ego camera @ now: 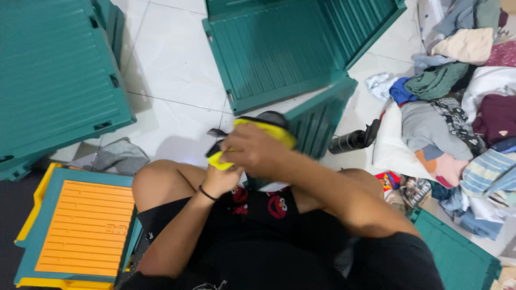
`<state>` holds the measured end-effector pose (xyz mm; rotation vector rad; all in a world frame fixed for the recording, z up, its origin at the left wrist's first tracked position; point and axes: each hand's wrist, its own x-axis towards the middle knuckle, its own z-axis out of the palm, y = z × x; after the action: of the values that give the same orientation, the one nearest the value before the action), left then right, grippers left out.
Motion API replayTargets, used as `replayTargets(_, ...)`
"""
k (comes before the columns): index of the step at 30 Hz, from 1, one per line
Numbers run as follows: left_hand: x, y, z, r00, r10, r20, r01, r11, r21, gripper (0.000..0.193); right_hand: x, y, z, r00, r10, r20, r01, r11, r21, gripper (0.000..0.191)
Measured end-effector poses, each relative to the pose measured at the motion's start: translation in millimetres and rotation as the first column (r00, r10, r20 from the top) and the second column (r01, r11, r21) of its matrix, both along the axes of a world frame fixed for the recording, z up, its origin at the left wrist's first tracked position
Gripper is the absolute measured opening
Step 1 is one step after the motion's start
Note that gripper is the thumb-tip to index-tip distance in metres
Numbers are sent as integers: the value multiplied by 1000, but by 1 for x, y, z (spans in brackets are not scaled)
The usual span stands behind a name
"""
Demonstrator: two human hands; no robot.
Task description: The person sits on the floor and works on collapsible green plastic crates. They wipe crate panels with a cloth, detach side panels from a crate body, reattach the panels, and wipe the assembled panels and edges, stacking finished pieces aside.
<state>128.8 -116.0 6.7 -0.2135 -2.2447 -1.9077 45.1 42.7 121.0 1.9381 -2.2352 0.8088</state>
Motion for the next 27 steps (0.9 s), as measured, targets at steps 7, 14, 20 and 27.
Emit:
replayTargets(7,4,-9,8,991,-55,124,31,982,186,13,-68,85,-7,980,-197,37,200,967,-158,36)
replayTargets(14,-15,-1,17,993,-121,4,114,946,303,20,-27,33,-25,992,-92,87,117,924,-365,21)
replayTargets(20,5,7,28,994,-10,110,-1,995,102,11,-47,84,-7,991,-127,52,135,969,-208,23)
replayTargets(27,-2,1,35,992,-80,92,53,961,272,20,3,15,-4,987,-161,21,161,955,-248,24)
